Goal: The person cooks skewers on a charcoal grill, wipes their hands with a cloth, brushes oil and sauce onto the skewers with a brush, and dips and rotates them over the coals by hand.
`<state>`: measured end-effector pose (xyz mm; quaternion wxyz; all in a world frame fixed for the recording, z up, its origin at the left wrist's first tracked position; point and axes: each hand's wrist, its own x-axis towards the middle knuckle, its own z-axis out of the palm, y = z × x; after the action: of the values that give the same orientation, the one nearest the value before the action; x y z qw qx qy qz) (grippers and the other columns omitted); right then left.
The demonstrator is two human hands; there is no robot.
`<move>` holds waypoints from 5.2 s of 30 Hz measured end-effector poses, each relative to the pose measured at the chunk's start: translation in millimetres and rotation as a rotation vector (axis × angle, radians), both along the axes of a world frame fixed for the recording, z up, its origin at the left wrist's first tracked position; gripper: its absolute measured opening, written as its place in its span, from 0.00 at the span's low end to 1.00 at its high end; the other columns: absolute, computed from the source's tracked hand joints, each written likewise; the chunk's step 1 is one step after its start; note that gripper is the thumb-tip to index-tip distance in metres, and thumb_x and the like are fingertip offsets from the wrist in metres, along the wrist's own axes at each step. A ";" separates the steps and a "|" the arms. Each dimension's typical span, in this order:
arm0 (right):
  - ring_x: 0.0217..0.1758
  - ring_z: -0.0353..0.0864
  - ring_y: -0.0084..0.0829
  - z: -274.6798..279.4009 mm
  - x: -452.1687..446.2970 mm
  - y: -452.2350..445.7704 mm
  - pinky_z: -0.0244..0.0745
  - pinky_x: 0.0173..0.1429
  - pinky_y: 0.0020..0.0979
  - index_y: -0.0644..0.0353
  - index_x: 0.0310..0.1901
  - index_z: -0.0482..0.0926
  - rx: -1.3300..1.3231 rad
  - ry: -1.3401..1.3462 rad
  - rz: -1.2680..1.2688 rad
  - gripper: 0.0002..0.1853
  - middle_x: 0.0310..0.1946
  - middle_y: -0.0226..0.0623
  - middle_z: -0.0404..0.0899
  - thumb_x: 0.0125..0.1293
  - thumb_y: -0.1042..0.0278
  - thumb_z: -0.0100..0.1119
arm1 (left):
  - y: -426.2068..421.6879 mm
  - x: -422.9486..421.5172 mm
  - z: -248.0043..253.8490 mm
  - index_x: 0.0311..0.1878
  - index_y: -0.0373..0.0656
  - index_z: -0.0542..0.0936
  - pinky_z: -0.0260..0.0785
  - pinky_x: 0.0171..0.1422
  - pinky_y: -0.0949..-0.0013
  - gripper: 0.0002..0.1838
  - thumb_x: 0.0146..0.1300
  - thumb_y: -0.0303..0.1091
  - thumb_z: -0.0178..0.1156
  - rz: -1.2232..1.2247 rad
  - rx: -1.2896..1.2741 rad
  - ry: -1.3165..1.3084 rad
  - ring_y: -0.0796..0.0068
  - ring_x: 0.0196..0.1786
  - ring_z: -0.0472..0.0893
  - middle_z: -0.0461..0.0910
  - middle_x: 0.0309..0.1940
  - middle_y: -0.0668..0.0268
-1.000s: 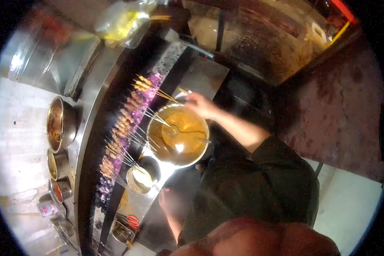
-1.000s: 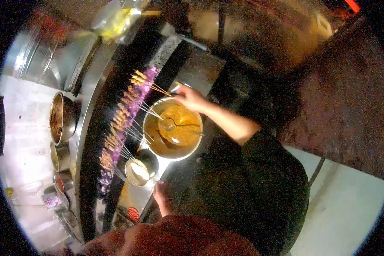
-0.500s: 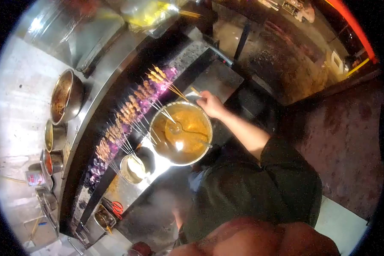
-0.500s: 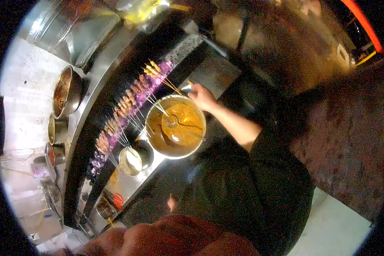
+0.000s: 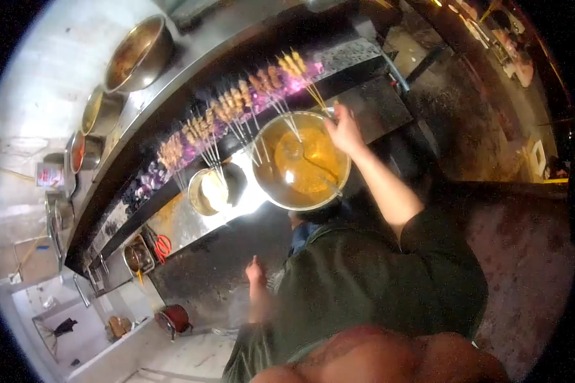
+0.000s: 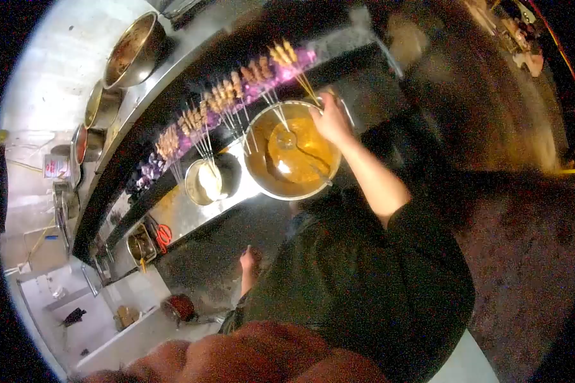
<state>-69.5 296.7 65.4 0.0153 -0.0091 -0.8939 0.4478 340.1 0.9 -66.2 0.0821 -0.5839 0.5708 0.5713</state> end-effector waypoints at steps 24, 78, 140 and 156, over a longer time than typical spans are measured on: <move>0.54 0.72 0.46 -47.3 -31.3 -101.2 0.67 0.56 0.39 0.65 0.54 0.69 -0.222 -0.323 0.059 0.19 0.50 0.53 0.73 0.64 0.64 0.52 | -14.1 85.7 -91.4 0.44 0.40 0.67 0.59 0.20 0.70 0.12 0.64 0.36 0.55 0.031 0.030 0.025 0.73 0.21 0.71 0.71 0.21 0.67; 0.34 0.78 0.52 -24.9 -21.9 -83.8 0.71 0.39 0.45 0.69 0.36 0.71 0.052 0.001 0.135 0.13 0.29 0.55 0.77 0.69 0.66 0.41 | 6.0 45.7 -19.7 0.30 0.39 0.77 0.62 0.23 0.67 0.16 0.62 0.44 0.56 0.108 -0.022 -0.068 0.73 0.21 0.72 0.75 0.20 0.65; 0.15 0.55 0.16 -39.9 -67.2 -14.7 0.52 0.20 0.18 0.61 0.43 0.73 -1.209 -0.716 0.140 0.09 0.18 0.22 0.62 0.66 0.67 0.49 | -7.9 79.0 -66.0 0.36 0.37 0.76 0.63 0.23 0.70 0.14 0.62 0.41 0.57 -0.165 -0.090 0.013 0.74 0.23 0.74 0.74 0.21 0.67; 0.14 0.52 0.16 -60.3 -65.0 -22.1 0.50 0.19 0.19 0.60 0.44 0.70 -1.343 -0.906 0.097 0.11 0.17 0.20 0.59 0.68 0.63 0.44 | -2.4 53.8 -24.7 0.27 0.39 0.75 0.63 0.21 0.70 0.16 0.62 0.43 0.56 -0.217 -0.165 -0.096 0.75 0.18 0.71 0.72 0.17 0.68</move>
<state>-134.5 274.6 5.0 -0.3764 -0.1583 -0.3533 0.8417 393.8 -1.4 -90.8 0.1222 -0.5503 0.6709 0.4818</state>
